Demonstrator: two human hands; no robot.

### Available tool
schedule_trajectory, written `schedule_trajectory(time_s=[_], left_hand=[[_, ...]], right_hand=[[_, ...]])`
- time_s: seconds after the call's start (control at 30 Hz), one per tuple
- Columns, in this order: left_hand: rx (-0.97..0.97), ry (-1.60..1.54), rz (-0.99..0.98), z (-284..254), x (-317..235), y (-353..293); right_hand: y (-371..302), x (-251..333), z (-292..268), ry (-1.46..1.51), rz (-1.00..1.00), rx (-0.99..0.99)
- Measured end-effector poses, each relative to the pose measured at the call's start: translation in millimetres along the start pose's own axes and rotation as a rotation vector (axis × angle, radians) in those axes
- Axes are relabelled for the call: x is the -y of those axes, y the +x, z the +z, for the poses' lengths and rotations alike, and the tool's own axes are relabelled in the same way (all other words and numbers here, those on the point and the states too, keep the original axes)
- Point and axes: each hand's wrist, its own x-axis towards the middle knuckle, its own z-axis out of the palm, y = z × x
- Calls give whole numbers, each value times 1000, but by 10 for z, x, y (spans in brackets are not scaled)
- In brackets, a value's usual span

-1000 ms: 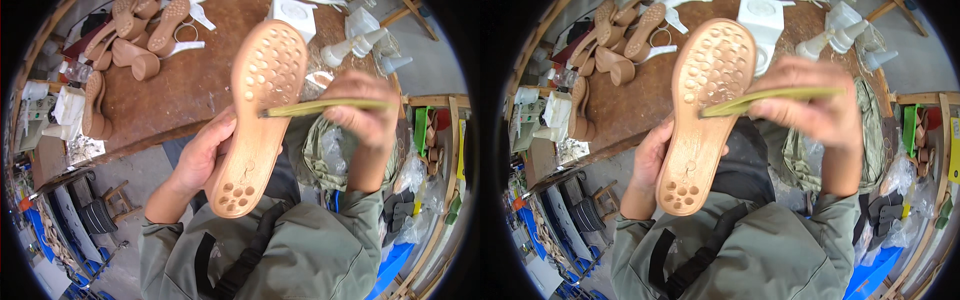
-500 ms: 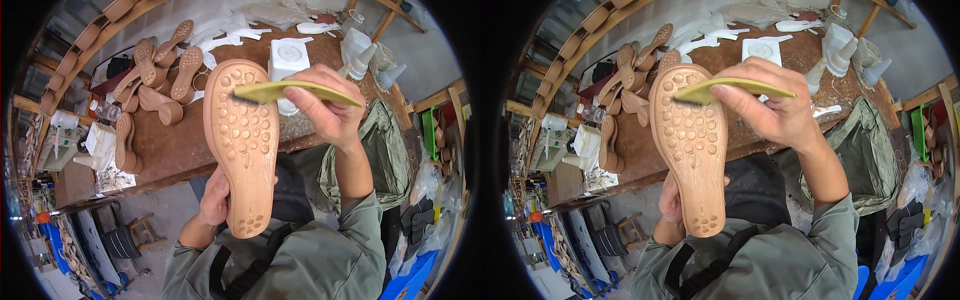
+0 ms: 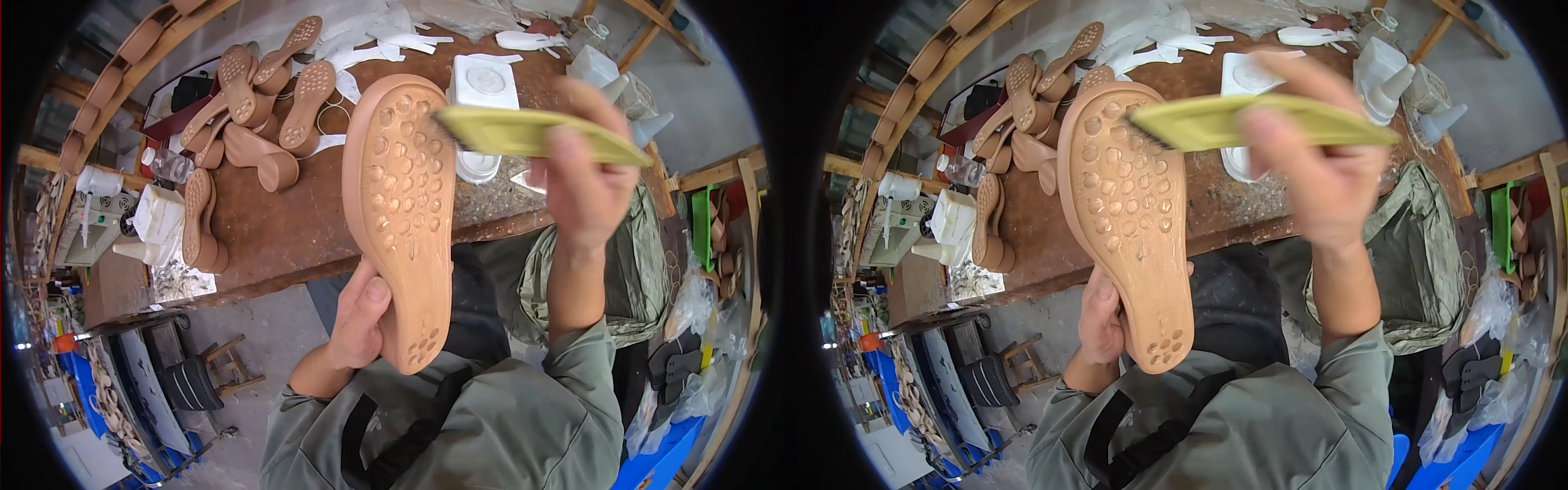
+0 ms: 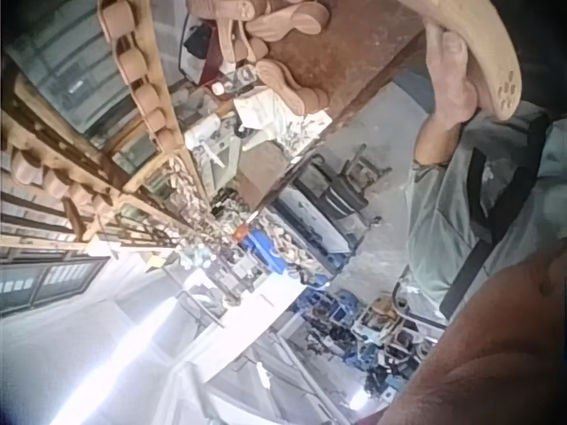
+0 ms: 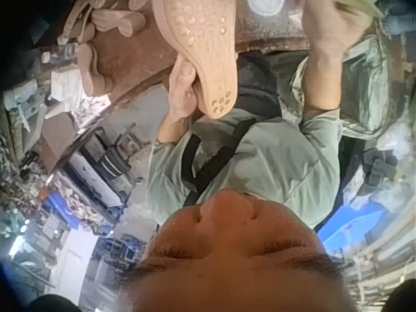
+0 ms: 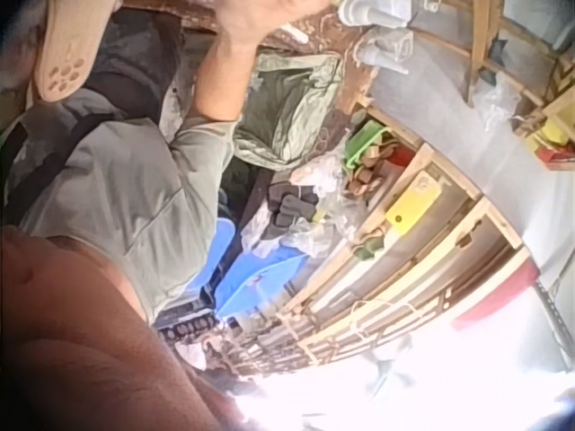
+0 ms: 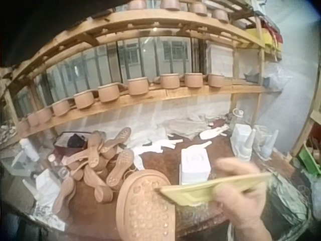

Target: Applying adhesive to various points on the bottom of a shoe sole using a brush.

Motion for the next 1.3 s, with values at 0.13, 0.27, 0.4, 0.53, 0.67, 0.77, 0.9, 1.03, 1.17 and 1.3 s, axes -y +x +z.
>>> schedule_trajectory(time_s=[0.13, 0.27, 0.4, 0.53, 0.67, 0.77, 0.9, 1.03, 1.17, 1.3], left_hand=[[-26, 200, 62, -25, -28, -37], [-10, 355, 89, -42, -50, -47], [-14, 401, 173, -57, -24, -4], [45, 548, 149, -137, 10, -73], [-45, 340, 141, -260, 131, -7], [-150, -113, -108, -555, 175, 285], [54, -671, -174, -1028, 221, 346], [-107, -262, 204, -1131, 427, -194], [-306, 342, 268, -1121, 463, -442], [-462, 495, 150, -1114, 60, -617]], right_hand=[[6, 56, 2, 95, -159, -144], [-116, 242, 46, -657, -572, 614], [-150, 398, 225, -827, -656, 906], [-39, 480, 497, -1188, -767, 963], [494, 292, 413, -1340, -548, 465], [515, 32, 269, -1060, -471, 313], [8, -352, 176, -913, -230, 429], [-377, -538, 29, -777, 30, 264], [-503, -612, 49, -677, 194, 194], [-517, -629, 174, -484, 227, 174]])
